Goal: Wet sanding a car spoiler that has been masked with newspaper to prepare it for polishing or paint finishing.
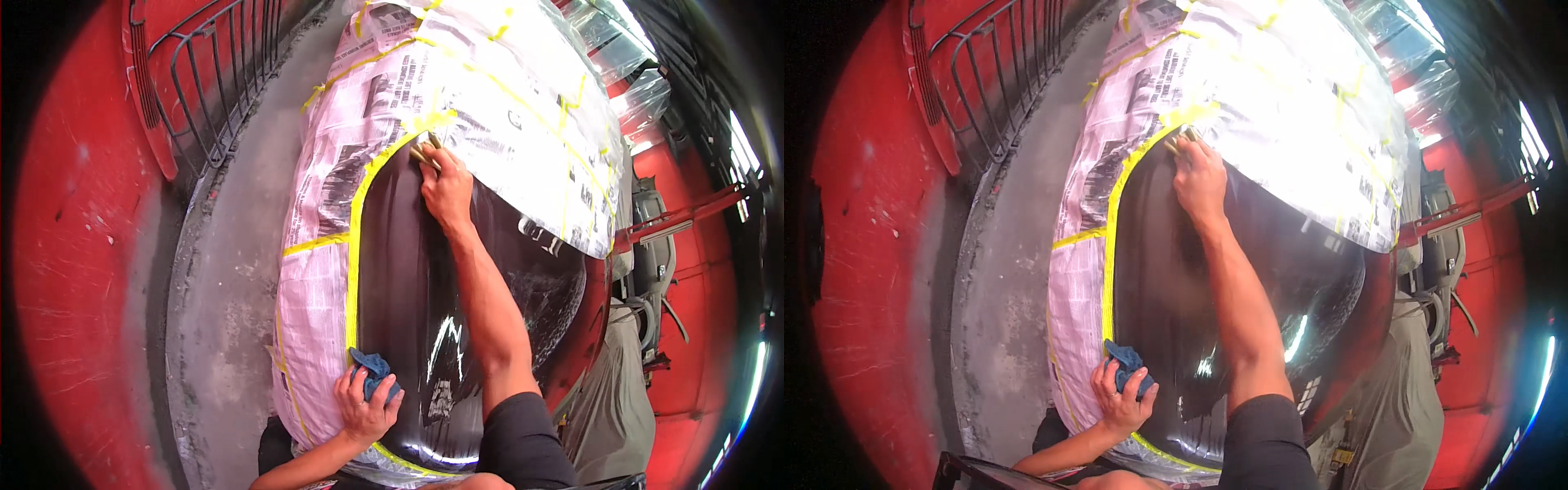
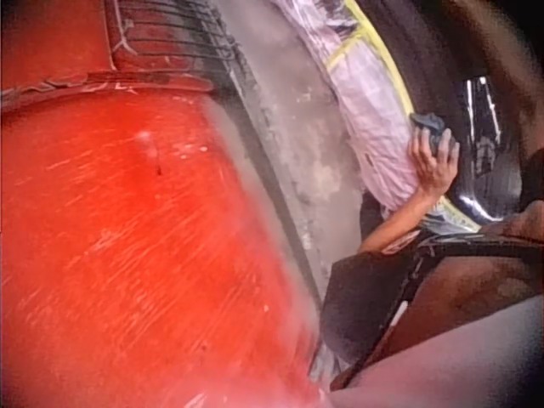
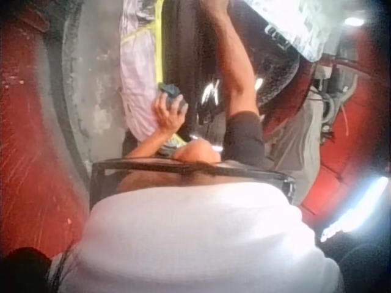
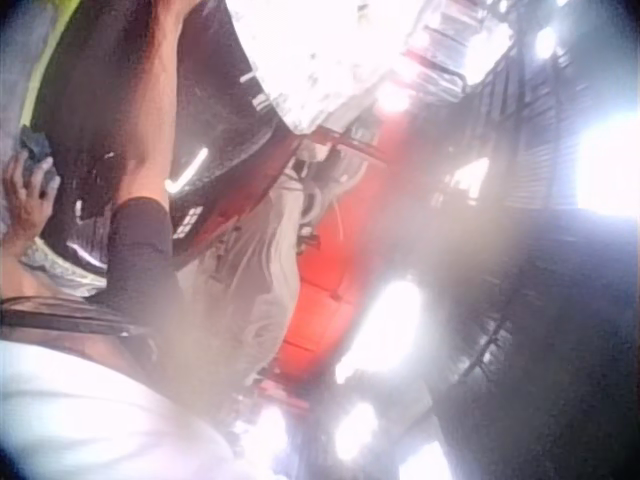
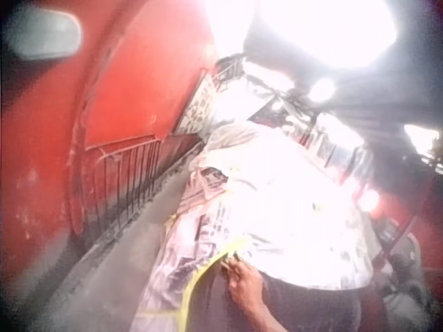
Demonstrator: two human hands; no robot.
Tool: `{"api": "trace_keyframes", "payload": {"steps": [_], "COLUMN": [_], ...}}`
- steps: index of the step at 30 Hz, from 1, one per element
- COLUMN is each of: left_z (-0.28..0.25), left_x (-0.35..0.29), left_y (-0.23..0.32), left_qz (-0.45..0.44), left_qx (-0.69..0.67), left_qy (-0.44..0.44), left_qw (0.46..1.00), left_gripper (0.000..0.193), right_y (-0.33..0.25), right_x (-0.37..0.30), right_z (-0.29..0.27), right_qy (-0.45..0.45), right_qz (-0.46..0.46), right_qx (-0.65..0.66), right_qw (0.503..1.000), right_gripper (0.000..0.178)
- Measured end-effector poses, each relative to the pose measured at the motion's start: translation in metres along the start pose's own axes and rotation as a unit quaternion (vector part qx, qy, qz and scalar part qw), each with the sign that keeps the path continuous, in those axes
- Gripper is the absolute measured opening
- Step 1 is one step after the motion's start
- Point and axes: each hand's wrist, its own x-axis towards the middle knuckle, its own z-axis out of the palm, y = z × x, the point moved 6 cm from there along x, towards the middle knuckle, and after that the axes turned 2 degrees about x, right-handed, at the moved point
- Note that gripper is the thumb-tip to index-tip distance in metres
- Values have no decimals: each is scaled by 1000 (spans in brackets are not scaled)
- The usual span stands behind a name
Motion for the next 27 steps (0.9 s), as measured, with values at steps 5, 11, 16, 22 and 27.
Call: {"api": "trace_keyframes", "payload": {"steps": [5, 11, 16, 22, 27], "left_z": [-7, 7, -4, 8, 4], "left_x": [-4, 1, -8, -2, -7], "left_y": [-11, 1, -9, 0, -8], "left_qz": [-7, 7, -9, 6, -10], "left_qx": [20, 4, 27, 23, 32], "left_qy": [-4, -7, -20, -18, -13], "left_qw": [1000, 1000, 999, 1000, 999], "left_gripper": [47, 47, 49, 50, 51], "right_y": [-42, -2, -38, 8, 9], "right_x": [-97, -12, -103, -34, -37], "right_z": [-12, -7, -16, -13, -5], "right_qy": [14, 35, 22, 117, 65], "right_qz": [-42, -36, -80, -62, -66], "right_qx": [69, 21, 94, 58, 63], "right_qw": [997, 999, 992, 990, 994], "right_gripper": [32, 27, 33, 33, 37]}}
